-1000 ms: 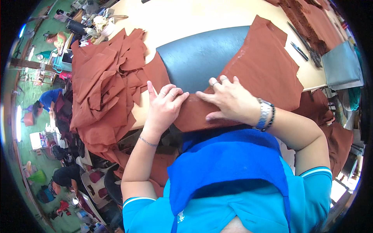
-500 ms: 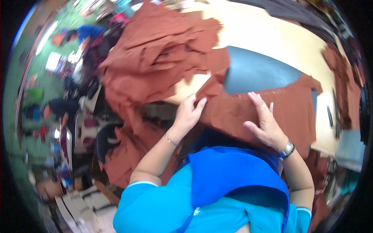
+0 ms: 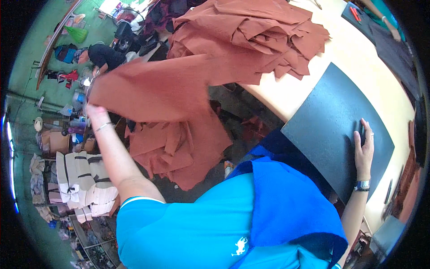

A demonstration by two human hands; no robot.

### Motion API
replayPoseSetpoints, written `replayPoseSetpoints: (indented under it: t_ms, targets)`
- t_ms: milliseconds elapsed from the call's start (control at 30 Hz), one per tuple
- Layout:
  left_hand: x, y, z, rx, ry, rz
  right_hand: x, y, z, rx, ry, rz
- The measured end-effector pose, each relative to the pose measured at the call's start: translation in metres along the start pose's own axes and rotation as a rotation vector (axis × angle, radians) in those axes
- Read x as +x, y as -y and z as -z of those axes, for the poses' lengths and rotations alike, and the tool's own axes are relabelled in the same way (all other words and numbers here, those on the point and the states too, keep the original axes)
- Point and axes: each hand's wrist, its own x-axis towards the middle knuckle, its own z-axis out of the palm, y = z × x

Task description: The person trims fabric pieces using small clippers, then folds and presses the edges down by hand.

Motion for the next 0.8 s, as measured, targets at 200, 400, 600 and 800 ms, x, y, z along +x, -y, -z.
replayPoseSetpoints:
  t_ms: [200, 400, 600, 800]
  targets:
    - [0.065, -0.192, 0.15, 0.902, -0.612, -0.803, 0.002, -0.033, -0.029, 0.029, 0.053, 0.002]
    - [0.02, -0.081, 0.059, 1.49, -0.547, -1.039, 0.001, -0.007, 0.0, -0.042, -0.016, 0.021]
    - [-0.024, 0.138, 0.046, 1.741, 0.334, -0.223, 0.001, 0.0, -0.013, 0.017, -0.014, 0.044]
    - [-0.088, 0.279, 0.047, 2.143, 0.768, 0.401, 0.002, 0.013, -0.006, 0.017, -0.025, 0.048]
